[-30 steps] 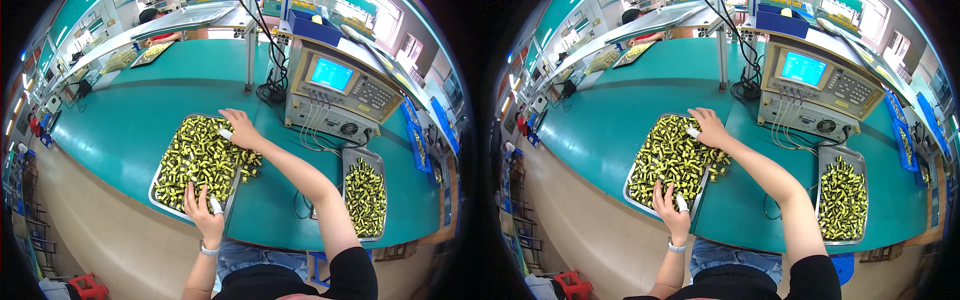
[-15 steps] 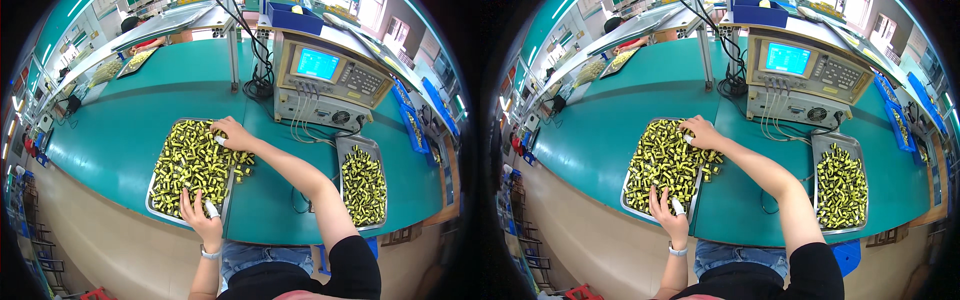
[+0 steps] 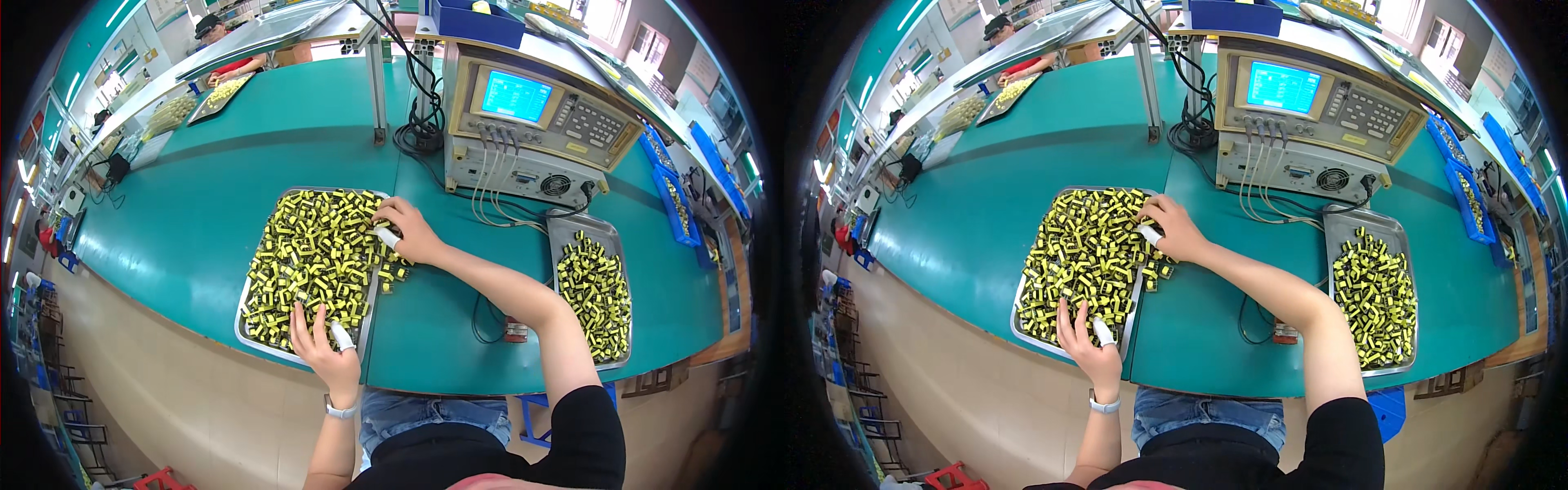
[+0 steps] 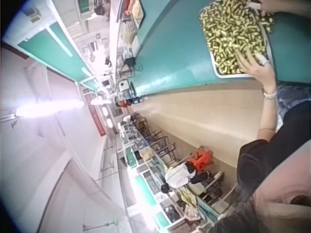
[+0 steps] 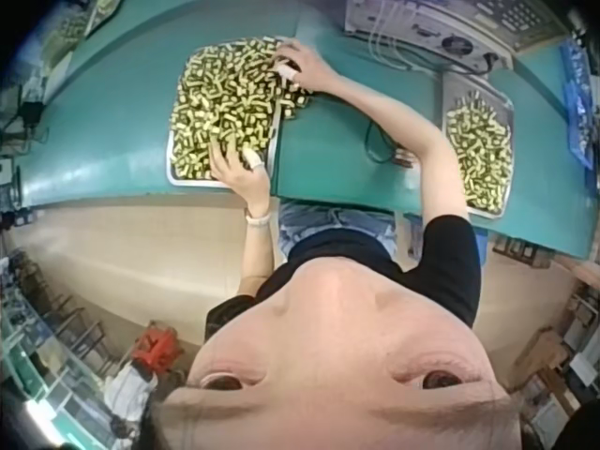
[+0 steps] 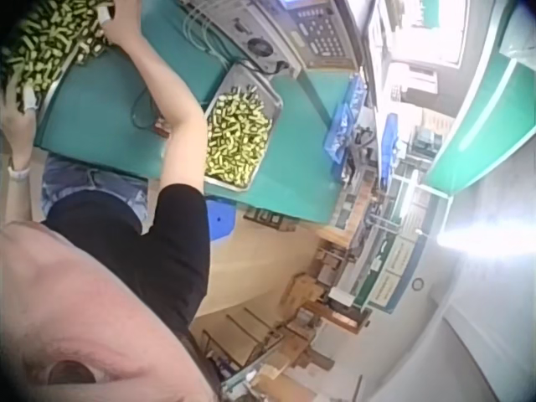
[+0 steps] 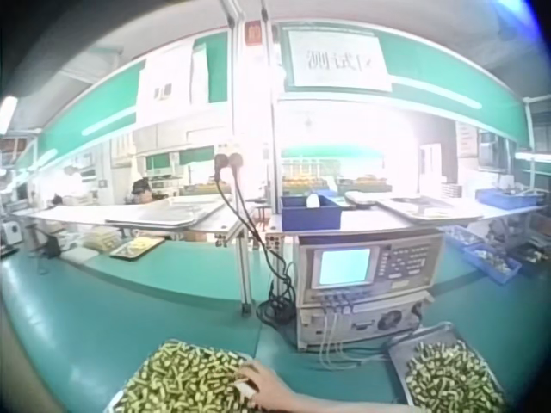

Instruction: Assembling small yellow electrical components into white frames and performing quality checks on a production line.

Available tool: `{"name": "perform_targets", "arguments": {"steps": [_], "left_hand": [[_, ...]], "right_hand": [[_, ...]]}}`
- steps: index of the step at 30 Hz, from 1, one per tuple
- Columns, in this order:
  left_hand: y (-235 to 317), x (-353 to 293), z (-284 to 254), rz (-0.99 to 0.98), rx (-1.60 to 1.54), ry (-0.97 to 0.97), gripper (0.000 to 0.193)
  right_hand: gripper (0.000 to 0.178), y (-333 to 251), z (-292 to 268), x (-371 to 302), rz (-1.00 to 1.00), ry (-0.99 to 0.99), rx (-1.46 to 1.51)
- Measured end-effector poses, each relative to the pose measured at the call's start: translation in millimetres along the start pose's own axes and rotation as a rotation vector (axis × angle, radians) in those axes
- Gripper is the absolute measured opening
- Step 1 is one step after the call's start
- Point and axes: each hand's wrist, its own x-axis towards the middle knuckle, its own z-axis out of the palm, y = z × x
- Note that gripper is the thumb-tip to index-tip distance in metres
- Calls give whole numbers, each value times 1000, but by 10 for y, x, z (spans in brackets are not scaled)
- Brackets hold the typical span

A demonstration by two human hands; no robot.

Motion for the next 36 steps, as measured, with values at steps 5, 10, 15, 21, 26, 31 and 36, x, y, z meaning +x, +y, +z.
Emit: {"name": "perform_targets", "arguments": {"steps": [5,10,15,21,26,31,36], "left_hand": [[61,9,21,8,-7,-7,36],[93,6,-4,-1,-8,-7,37],[92,19,-70,-9,3,2,37],[-88,89,-261,-7,2,4,37],[-212,89,-293,4,-3,4,39],[-391,137,-336,13,0,8,39],[-414,136,-232,11,-9,9,40]], "right_hand": [[41,202,33,107,36,189,-165],[47,233,96,104,184,39,-166],[32,27,49,-132,75,58,-102],[31,-427,112,-407,95,-65,-68],[31,-628,116,-379,203,-45,-48],[55,-570,448,102,104,52,-188],[62,-313,675,367,63,-141,-278]]}}
